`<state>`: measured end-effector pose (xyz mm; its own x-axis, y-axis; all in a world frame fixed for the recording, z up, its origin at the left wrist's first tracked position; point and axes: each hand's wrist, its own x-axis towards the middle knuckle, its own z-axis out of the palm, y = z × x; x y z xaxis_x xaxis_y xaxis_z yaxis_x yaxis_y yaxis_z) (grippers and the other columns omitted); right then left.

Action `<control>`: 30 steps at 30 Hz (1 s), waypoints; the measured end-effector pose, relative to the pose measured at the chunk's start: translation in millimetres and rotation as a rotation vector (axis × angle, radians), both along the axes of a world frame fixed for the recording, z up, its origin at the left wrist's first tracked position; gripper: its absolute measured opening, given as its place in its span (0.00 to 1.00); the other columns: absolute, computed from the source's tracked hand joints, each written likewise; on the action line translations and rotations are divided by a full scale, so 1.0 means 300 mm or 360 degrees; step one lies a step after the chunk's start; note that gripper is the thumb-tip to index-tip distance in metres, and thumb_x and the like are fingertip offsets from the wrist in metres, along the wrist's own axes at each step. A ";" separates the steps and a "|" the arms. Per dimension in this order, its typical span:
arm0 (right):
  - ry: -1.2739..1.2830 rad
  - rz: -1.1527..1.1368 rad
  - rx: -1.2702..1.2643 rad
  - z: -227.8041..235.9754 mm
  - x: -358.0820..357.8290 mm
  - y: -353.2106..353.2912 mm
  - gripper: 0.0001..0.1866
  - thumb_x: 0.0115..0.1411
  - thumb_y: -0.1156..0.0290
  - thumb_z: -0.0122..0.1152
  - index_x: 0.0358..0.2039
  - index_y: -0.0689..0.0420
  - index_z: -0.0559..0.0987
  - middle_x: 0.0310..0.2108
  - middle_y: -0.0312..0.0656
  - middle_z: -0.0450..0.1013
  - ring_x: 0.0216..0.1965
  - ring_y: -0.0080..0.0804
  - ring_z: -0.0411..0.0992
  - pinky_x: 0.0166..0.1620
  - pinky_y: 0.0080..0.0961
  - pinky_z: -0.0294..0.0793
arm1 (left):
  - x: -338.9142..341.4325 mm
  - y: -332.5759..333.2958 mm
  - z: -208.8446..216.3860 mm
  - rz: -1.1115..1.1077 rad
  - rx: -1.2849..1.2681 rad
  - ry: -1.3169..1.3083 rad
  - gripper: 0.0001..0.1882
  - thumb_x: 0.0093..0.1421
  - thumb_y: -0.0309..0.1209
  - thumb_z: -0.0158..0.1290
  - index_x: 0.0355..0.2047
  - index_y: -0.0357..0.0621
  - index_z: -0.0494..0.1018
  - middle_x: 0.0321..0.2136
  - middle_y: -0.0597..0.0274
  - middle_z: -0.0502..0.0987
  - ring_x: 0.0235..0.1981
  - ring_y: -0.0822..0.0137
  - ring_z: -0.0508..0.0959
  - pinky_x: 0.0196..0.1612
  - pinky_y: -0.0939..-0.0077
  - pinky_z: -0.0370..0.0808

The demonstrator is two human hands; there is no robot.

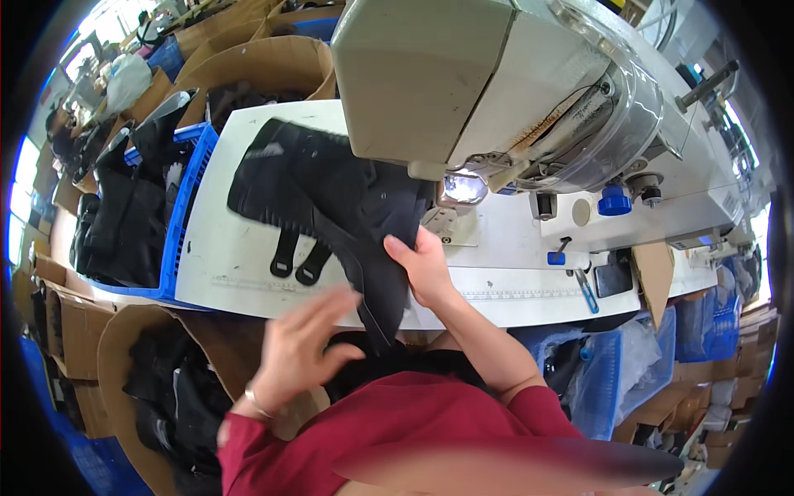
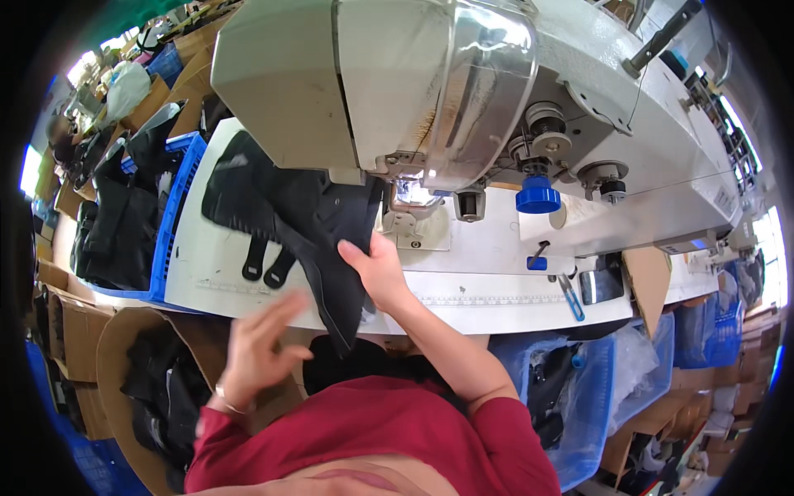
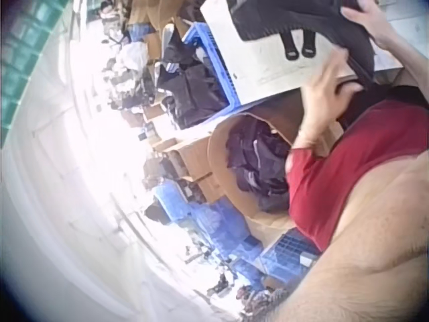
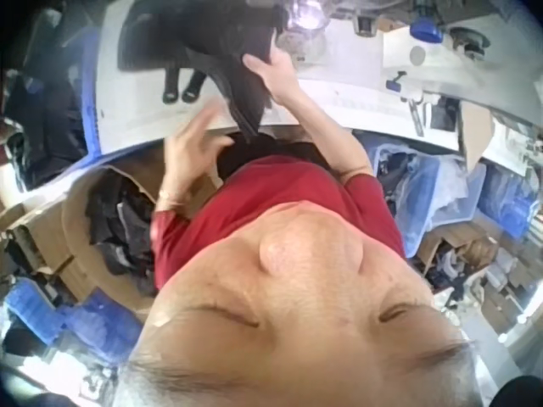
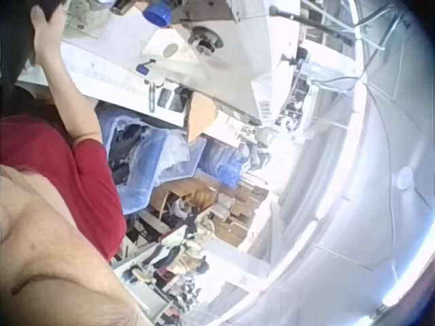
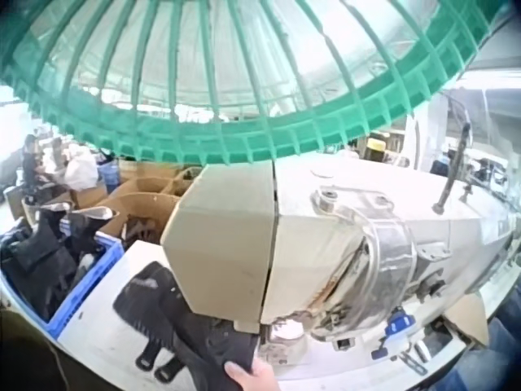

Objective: The person sews and assembles components of a black boot by hand using an industrial sewing machine.

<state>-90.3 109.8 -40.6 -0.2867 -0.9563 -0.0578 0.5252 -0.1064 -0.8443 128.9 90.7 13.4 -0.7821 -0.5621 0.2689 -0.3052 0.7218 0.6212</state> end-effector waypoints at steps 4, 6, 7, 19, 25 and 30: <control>0.0142 0.0016 -0.0008 -0.028 -0.024 0.115 0.14 0.62 0.76 0.55 0.49 0.63 0.72 0.41 0.34 0.74 0.39 0.18 0.70 0.42 0.18 0.72 | 0.016 -0.129 0.123 0.0317 -0.1328 -0.0753 0.42 0.40 0.43 0.65 0.58 0.52 0.66 0.62 0.59 0.60 0.65 0.49 0.53 0.65 0.40 0.46; 0.0152 0.0011 -0.0047 -0.038 -0.044 0.144 0.15 0.63 0.75 0.55 0.50 0.62 0.72 0.39 0.32 0.74 0.37 0.15 0.69 0.41 0.14 0.70 | -0.003 -0.153 0.133 0.0261 -0.1293 -0.0775 0.45 0.39 0.45 0.64 0.59 0.54 0.64 0.62 0.62 0.59 0.65 0.46 0.53 0.65 0.39 0.47; 0.0137 0.0003 -0.0051 -0.041 -0.055 0.147 0.15 0.63 0.75 0.55 0.50 0.62 0.72 0.39 0.32 0.74 0.37 0.15 0.69 0.41 0.14 0.70 | -0.022 -0.152 0.135 0.0205 -0.1245 -0.0784 0.45 0.37 0.46 0.65 0.59 0.55 0.64 0.62 0.62 0.59 0.65 0.46 0.53 0.64 0.38 0.47; 0.0057 -0.0068 -0.0192 -0.062 -0.103 0.140 0.14 0.63 0.72 0.57 0.47 0.63 0.72 0.36 0.31 0.72 0.35 0.15 0.66 0.40 0.13 0.68 | -0.067 -0.164 0.114 0.0130 -0.1953 -0.0651 0.34 0.44 0.39 0.62 0.55 0.58 0.69 0.59 0.65 0.65 0.59 0.43 0.64 0.57 0.34 0.61; 0.0083 -0.0105 -0.0208 -0.067 -0.088 0.155 0.14 0.63 0.71 0.57 0.47 0.62 0.72 0.35 0.31 0.71 0.33 0.14 0.65 0.38 0.12 0.67 | -0.068 -0.146 0.118 0.0126 -0.2046 -0.0604 0.22 0.55 0.34 0.54 0.52 0.56 0.72 0.56 0.63 0.69 0.57 0.41 0.67 0.55 0.36 0.64; 0.0095 -0.0102 -0.0208 -0.062 -0.091 0.161 0.13 0.63 0.72 0.57 0.46 0.62 0.72 0.33 0.30 0.71 0.31 0.13 0.64 0.36 0.12 0.66 | -0.071 -0.141 0.125 0.0134 -0.2016 -0.0619 0.22 0.54 0.34 0.54 0.52 0.56 0.72 0.56 0.62 0.69 0.57 0.42 0.66 0.56 0.36 0.63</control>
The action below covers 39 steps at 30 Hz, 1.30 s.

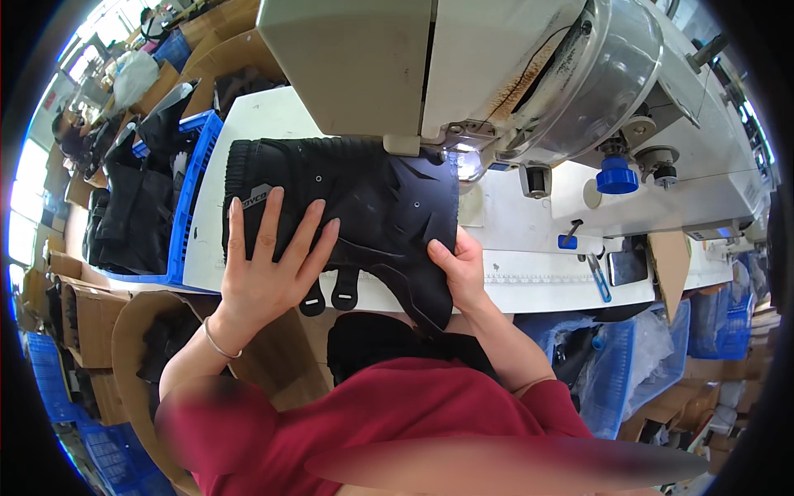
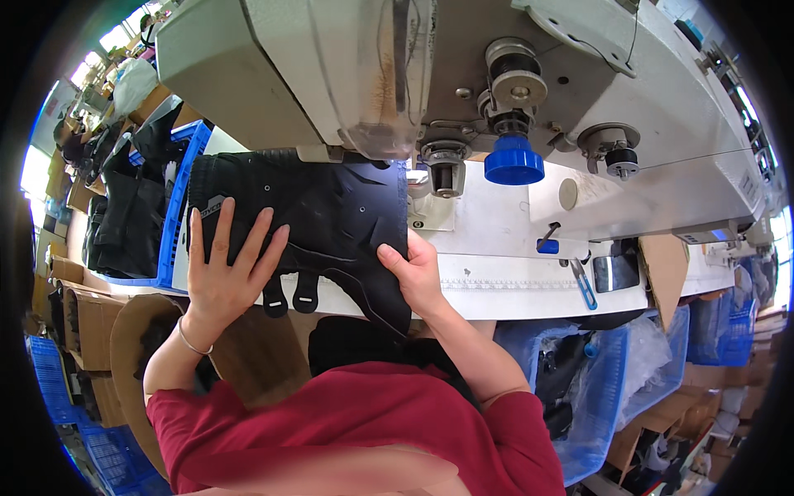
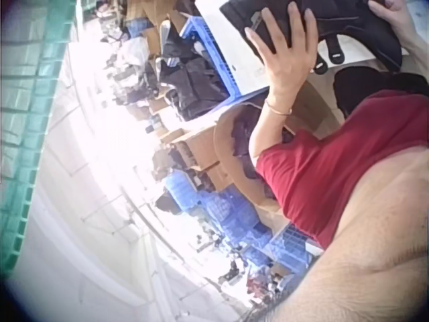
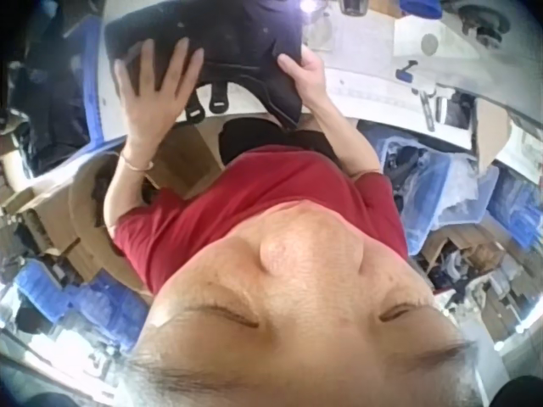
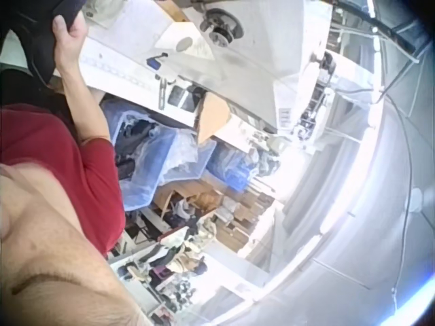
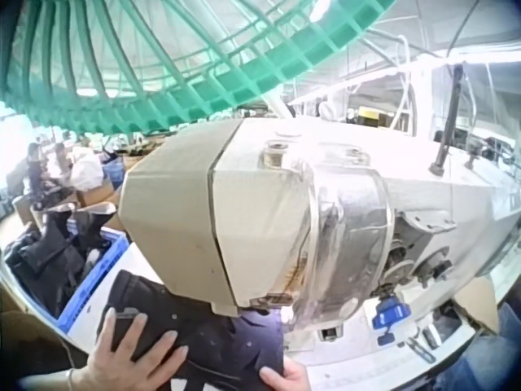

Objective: The person sews and assembles components of a black boot by hand using an industrial sewing machine.

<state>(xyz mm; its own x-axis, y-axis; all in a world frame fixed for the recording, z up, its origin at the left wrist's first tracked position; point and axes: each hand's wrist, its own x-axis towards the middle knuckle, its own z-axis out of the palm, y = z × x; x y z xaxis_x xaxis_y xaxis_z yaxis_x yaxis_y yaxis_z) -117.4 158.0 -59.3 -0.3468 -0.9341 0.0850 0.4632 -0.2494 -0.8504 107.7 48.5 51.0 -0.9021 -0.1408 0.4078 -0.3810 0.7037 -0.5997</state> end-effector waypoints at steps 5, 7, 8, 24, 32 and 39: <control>0.0080 0.0001 0.0020 -0.020 -0.017 0.007 0.13 0.62 0.71 0.57 0.46 0.62 0.72 0.32 0.30 0.71 0.31 0.14 0.64 0.36 0.12 0.66 | -0.006 -0.004 -0.005 0.0020 -0.0005 -0.0013 0.20 0.55 0.36 0.50 0.50 0.55 0.73 0.56 0.64 0.69 0.58 0.44 0.66 0.56 0.36 0.64; 0.0108 0.0000 0.0052 0.000 -0.019 0.008 0.14 0.62 0.71 0.57 0.46 0.63 0.72 0.32 0.30 0.71 0.31 0.14 0.65 0.37 0.12 0.66 | -0.009 0.000 0.000 0.0032 0.0040 -0.0007 0.21 0.54 0.35 0.51 0.50 0.55 0.73 0.56 0.63 0.69 0.58 0.44 0.66 0.56 0.35 0.63; 0.0069 0.0008 0.0070 0.023 -0.021 0.007 0.13 0.62 0.71 0.57 0.45 0.63 0.73 0.33 0.31 0.72 0.32 0.14 0.66 0.37 0.12 0.66 | -0.009 0.006 0.003 0.0031 0.0057 -0.0007 0.21 0.54 0.35 0.51 0.50 0.55 0.73 0.56 0.63 0.69 0.58 0.44 0.66 0.56 0.35 0.63; 0.0030 -0.0067 0.0405 0.017 0.013 0.152 0.09 0.63 0.73 0.56 0.34 0.65 0.79 0.27 0.34 0.75 0.27 0.15 0.70 0.30 0.13 0.69 | -0.039 0.008 0.063 0.0064 0.0205 0.0062 0.19 0.50 0.32 0.55 0.45 0.53 0.75 0.52 0.64 0.72 0.57 0.46 0.68 0.57 0.38 0.63; 0.0008 -0.0153 0.0395 0.031 0.030 0.109 0.09 0.63 0.72 0.55 0.35 0.65 0.79 0.27 0.33 0.74 0.26 0.13 0.68 0.29 0.12 0.67 | -0.054 -0.073 0.098 0.0060 0.0456 -0.0051 0.43 0.29 0.37 0.67 0.52 0.59 0.70 0.57 0.69 0.67 0.60 0.53 0.64 0.63 0.49 0.59; 0.0057 -0.0203 0.0357 0.103 0.016 0.053 0.10 0.64 0.70 0.54 0.36 0.65 0.78 0.28 0.35 0.75 0.26 0.14 0.70 0.29 0.12 0.68 | -0.097 -0.159 0.127 0.0031 0.0521 -0.0128 0.39 0.33 0.40 0.67 0.52 0.58 0.71 0.55 0.70 0.69 0.59 0.57 0.65 0.65 0.55 0.58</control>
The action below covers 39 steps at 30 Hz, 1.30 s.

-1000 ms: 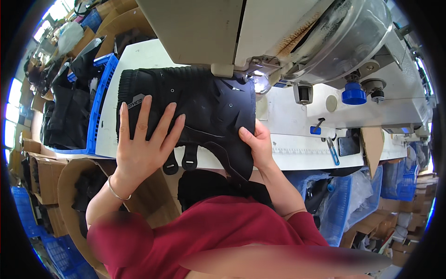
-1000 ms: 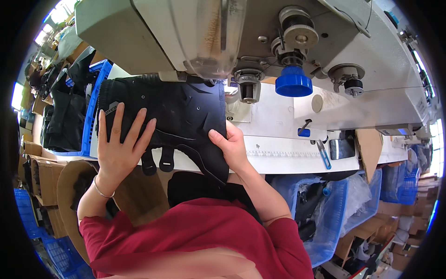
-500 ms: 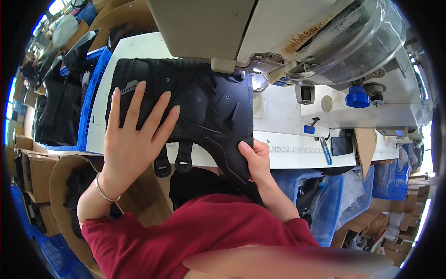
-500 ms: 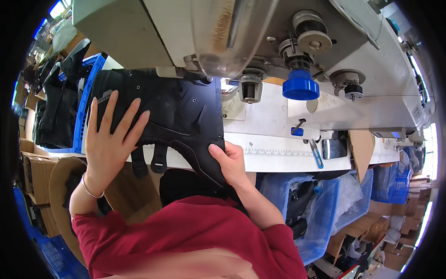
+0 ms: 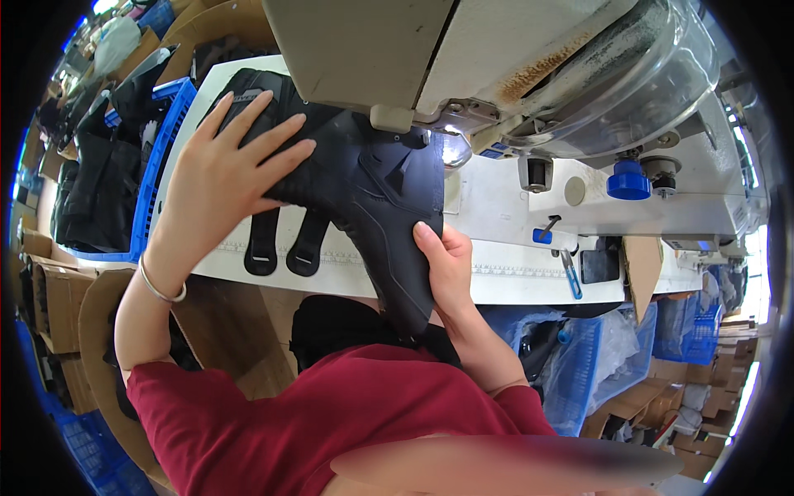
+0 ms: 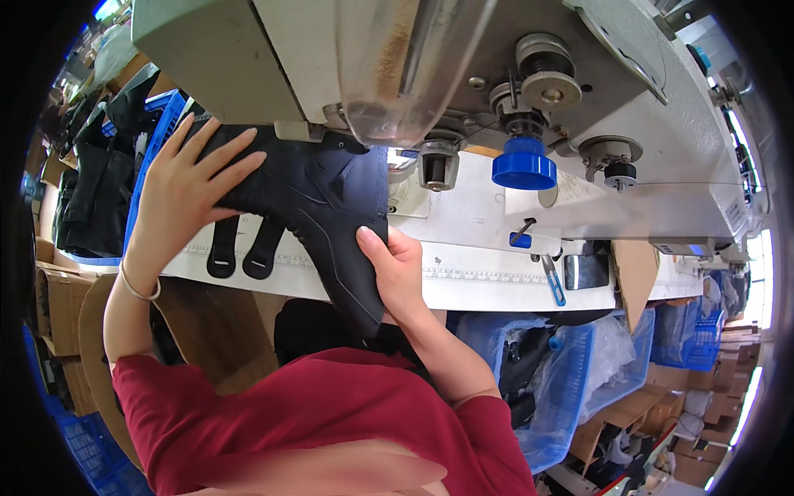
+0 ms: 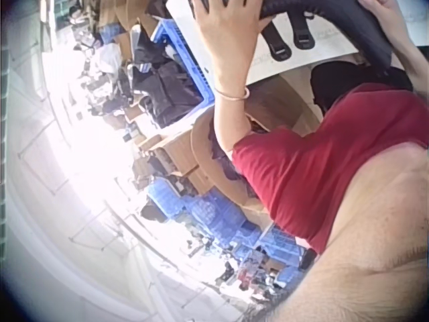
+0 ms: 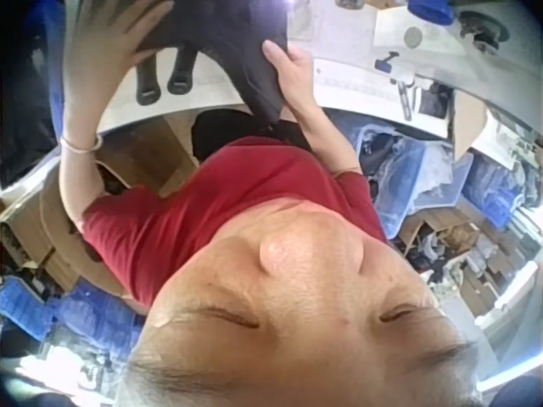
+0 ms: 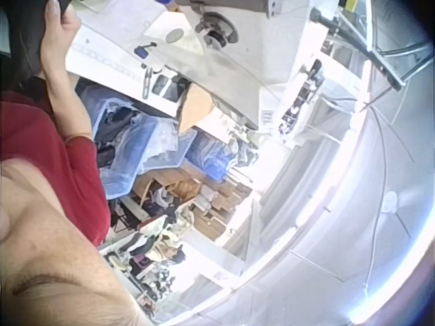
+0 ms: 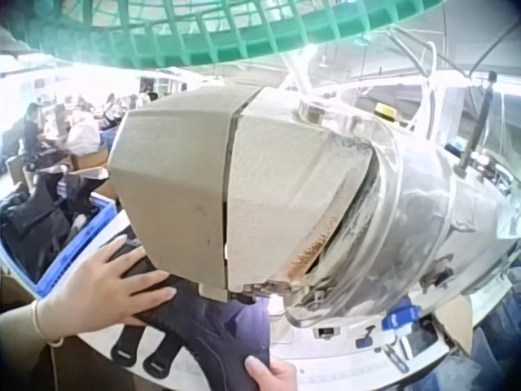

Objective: The person sews and assembles components of a black boot by hand using an industrial sewing machine.

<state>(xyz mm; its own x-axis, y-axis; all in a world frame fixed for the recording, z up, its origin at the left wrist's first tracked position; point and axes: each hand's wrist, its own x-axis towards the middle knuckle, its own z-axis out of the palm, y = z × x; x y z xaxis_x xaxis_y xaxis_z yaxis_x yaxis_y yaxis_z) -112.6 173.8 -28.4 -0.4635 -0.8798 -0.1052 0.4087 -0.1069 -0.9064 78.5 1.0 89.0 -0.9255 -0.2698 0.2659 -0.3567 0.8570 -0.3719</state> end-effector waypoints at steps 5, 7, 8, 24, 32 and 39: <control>-0.0033 -0.0045 -0.0045 0.034 -0.012 -0.077 0.11 0.64 0.70 0.54 0.37 0.65 0.78 0.29 0.36 0.76 0.26 0.15 0.70 0.29 0.13 0.69 | -0.044 -0.115 0.023 -0.0067 0.0132 -0.0059 0.36 0.39 0.45 0.65 0.52 0.61 0.71 0.53 0.72 0.72 0.60 0.63 0.64 0.63 0.64 0.60; -0.0089 -0.0033 -0.0064 0.061 -0.024 -0.109 0.11 0.64 0.69 0.53 0.37 0.65 0.78 0.29 0.36 0.76 0.26 0.15 0.71 0.29 0.13 0.69 | -0.064 -0.154 0.032 -0.0097 0.0185 0.0000 0.34 0.38 0.44 0.65 0.50 0.58 0.73 0.49 0.70 0.74 0.57 0.63 0.67 0.62 0.64 0.61; -0.0131 -0.0009 -0.0092 0.073 -0.034 -0.124 0.11 0.64 0.69 0.53 0.37 0.65 0.78 0.29 0.37 0.76 0.26 0.16 0.71 0.29 0.14 0.69 | -0.073 -0.173 0.035 -0.0081 0.0240 -0.0019 0.33 0.38 0.44 0.66 0.49 0.57 0.74 0.48 0.69 0.74 0.55 0.63 0.69 0.62 0.65 0.62; 0.0229 -0.0291 -0.0042 -0.164 -0.130 0.008 0.13 0.66 0.71 0.48 0.43 0.65 0.77 0.40 0.39 0.76 0.44 0.25 0.72 0.51 0.23 0.68 | -0.121 -0.216 -0.034 -0.0002 0.0113 0.0002 0.32 0.42 0.49 0.65 0.45 0.47 0.73 0.44 0.64 0.76 0.53 0.61 0.70 0.59 0.65 0.64; 0.0839 -0.0017 -0.0300 -0.217 -0.018 -0.037 0.22 0.54 0.84 0.52 0.52 0.65 0.69 0.46 0.44 0.70 0.49 0.29 0.67 0.56 0.23 0.63 | 0.107 -0.102 -0.120 0.0051 0.0517 0.0323 0.32 0.36 0.40 0.68 0.43 0.44 0.73 0.42 0.56 0.77 0.45 0.54 0.76 0.48 0.65 0.72; 0.0569 0.0433 -0.0348 -0.552 -0.093 -0.154 0.26 0.52 0.71 0.64 0.51 0.61 0.67 0.45 0.40 0.68 0.47 0.30 0.67 0.49 0.26 0.67 | 0.145 0.005 -0.172 0.0143 0.0888 0.0324 0.27 0.43 0.46 0.65 0.41 0.45 0.74 0.31 0.58 0.78 0.33 0.59 0.79 0.36 0.66 0.74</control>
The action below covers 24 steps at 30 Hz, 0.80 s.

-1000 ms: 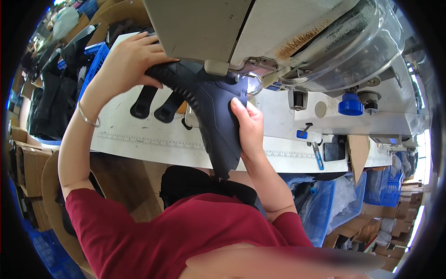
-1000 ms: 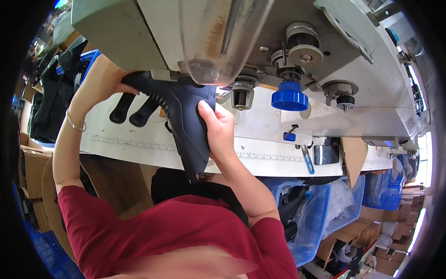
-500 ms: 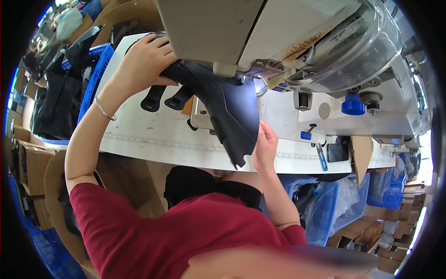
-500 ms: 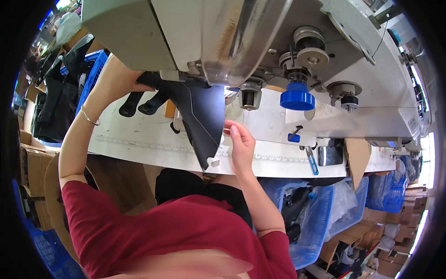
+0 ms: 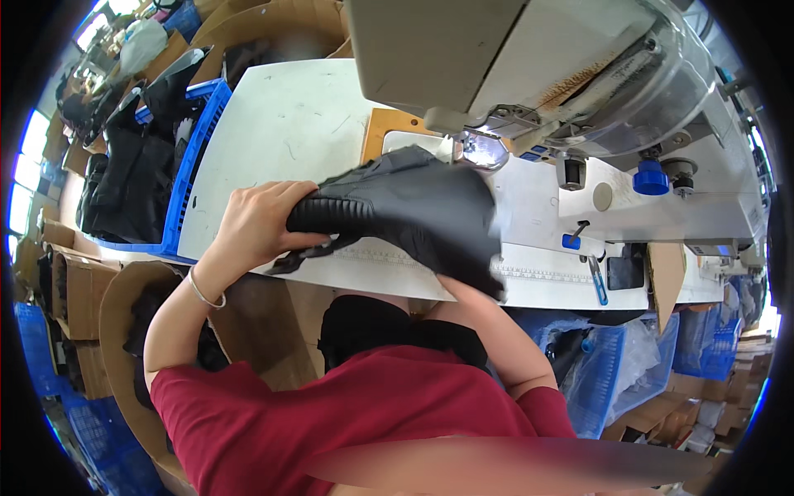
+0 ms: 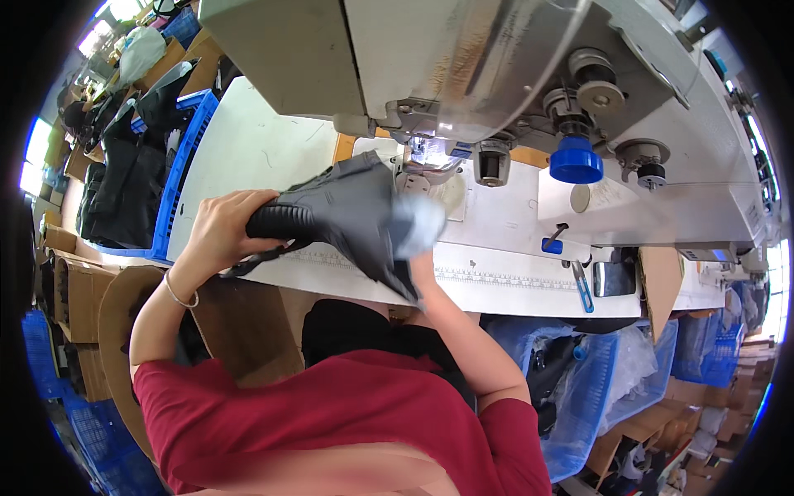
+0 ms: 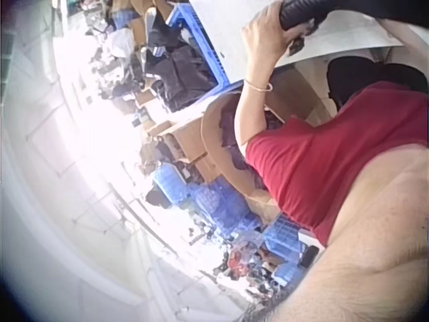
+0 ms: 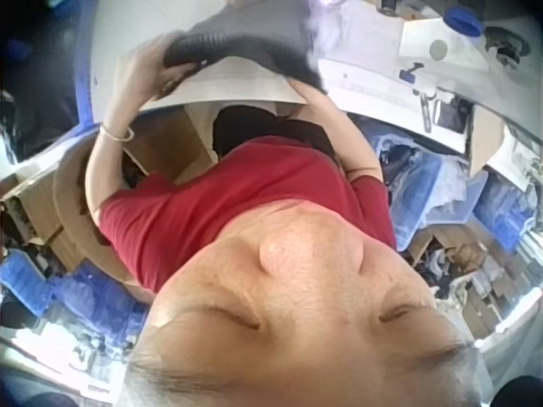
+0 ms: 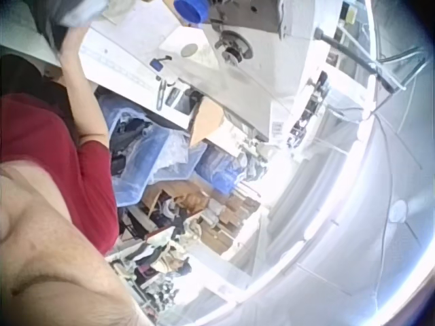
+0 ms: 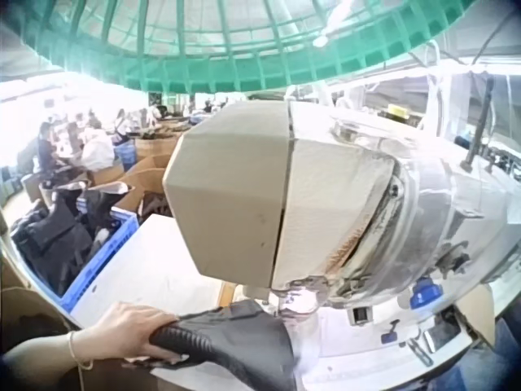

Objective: The person sews and assembles components of a black boot by hand using an industrial sewing machine.

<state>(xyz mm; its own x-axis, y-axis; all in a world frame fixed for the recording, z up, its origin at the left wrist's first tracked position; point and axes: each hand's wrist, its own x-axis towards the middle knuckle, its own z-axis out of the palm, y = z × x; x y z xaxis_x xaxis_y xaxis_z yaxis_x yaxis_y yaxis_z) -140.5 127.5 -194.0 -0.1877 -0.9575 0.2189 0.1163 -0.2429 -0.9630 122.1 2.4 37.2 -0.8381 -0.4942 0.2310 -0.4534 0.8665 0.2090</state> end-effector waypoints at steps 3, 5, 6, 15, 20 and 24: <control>0.0013 0.0137 -0.0078 0.192 -0.026 0.048 0.24 0.53 0.71 0.64 0.50 0.61 0.69 0.46 0.41 0.68 0.47 0.30 0.67 0.49 0.27 0.68 | -0.037 -0.013 -0.020 -0.0066 -0.0325 0.0006 0.31 0.40 0.48 0.65 0.42 0.44 0.73 0.37 0.59 0.78 0.39 0.58 0.78 0.42 0.67 0.74; 0.0568 -0.0135 -0.0172 0.284 0.034 0.073 0.23 0.53 0.70 0.64 0.49 0.61 0.69 0.44 0.41 0.68 0.46 0.32 0.68 0.49 0.28 0.68 | -0.037 -0.009 -0.033 -0.0050 -0.0473 -0.0090 0.34 0.38 0.49 0.66 0.44 0.43 0.72 0.44 0.58 0.77 0.48 0.57 0.76 0.48 0.64 0.73; 0.1130 -0.0387 -0.0259 0.304 0.056 0.080 0.23 0.53 0.70 0.64 0.48 0.61 0.70 0.43 0.42 0.68 0.45 0.33 0.68 0.49 0.28 0.67 | -0.038 -0.009 -0.036 -0.0069 -0.0478 -0.0097 0.34 0.38 0.49 0.66 0.44 0.43 0.72 0.44 0.58 0.77 0.48 0.57 0.76 0.48 0.64 0.73; 0.1022 -0.0765 -0.0039 0.322 -0.012 0.240 0.25 0.49 0.77 0.61 0.50 0.58 0.73 0.42 0.47 0.74 0.45 0.45 0.71 0.49 0.36 0.68 | -0.070 0.025 -0.026 -0.0002 -0.0663 -0.0189 0.37 0.38 0.47 0.65 0.46 0.39 0.70 0.46 0.56 0.75 0.51 0.57 0.73 0.57 0.61 0.67; 0.1941 -0.1861 0.0474 0.265 -0.377 0.544 0.14 0.55 0.72 0.58 0.43 0.57 0.76 0.42 0.47 0.72 0.48 0.44 0.67 0.54 0.39 0.63 | -0.043 0.063 -0.051 0.0141 -0.0800 -0.0171 0.37 0.39 0.46 0.65 0.48 0.39 0.70 0.49 0.56 0.74 0.52 0.57 0.72 0.58 0.58 0.65; 0.2220 -0.2160 0.1082 0.226 -0.586 0.763 0.13 0.56 0.68 0.60 0.42 0.57 0.77 0.40 0.45 0.72 0.45 0.46 0.68 0.49 0.40 0.66 | -0.104 0.057 -0.035 0.0206 -0.0903 -0.0172 0.36 0.40 0.47 0.63 0.48 0.40 0.70 0.50 0.60 0.74 0.53 0.57 0.72 0.60 0.60 0.64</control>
<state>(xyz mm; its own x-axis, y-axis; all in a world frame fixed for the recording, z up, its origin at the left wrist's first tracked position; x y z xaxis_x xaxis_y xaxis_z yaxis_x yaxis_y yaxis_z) -316.3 356.3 -126.3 -0.7511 -0.3538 0.5575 -0.5245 0.8326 -0.1782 90.8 19.6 26.8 -0.8127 -0.4180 0.4059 -0.5556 0.7658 -0.3239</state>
